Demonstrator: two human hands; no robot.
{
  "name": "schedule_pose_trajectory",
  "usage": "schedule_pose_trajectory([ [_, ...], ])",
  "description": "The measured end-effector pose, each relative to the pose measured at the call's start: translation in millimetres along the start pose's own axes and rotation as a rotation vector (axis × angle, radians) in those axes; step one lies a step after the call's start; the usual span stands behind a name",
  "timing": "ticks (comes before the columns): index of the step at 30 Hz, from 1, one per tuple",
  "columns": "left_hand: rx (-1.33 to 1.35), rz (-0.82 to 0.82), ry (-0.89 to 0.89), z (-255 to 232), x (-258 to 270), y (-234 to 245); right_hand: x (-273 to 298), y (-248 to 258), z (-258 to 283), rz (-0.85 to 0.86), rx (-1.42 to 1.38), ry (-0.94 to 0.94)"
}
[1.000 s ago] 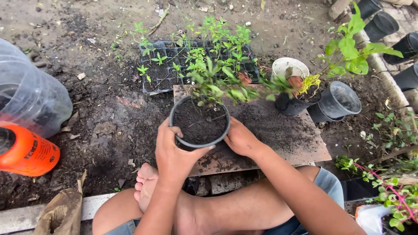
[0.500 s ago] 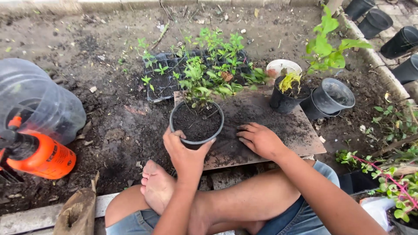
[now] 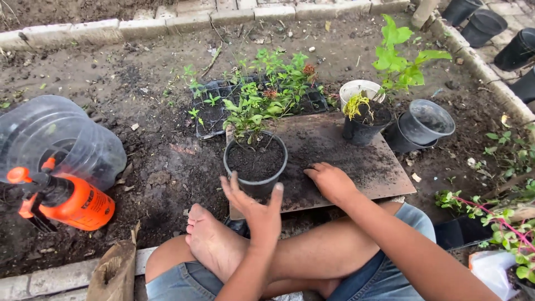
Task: The person prepares soil on a wooden board and fills a black plastic pot with it. They then take a seedling from a tray, place it into the pot, and add more soil around the roots to secure it. The person repeats this process with another seedling, ensuring the plants are firmly planted in the pots.
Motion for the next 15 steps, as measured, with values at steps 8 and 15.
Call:
schedule_pose_trajectory([
  [8, -0.443, 0.467, -0.239, -41.5, -60.9, 23.7, -22.7, 45.2, -23.6, 0.04, -0.32, -0.204],
  [15, -0.94, 0.724, -0.303, -38.0, -71.9, 26.0, -47.6, 152.6, 6.3, -0.007, -0.878, -0.336],
])
Point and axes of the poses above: each hand's wrist, its own x-axis away from the middle knuckle, its own y-axis out of the back of the hand, z = x × y, the point moved 3 cm from there along -x, towards the middle knuckle, and after that the axes turned 15 degrees about x, right-handed, at the moved point
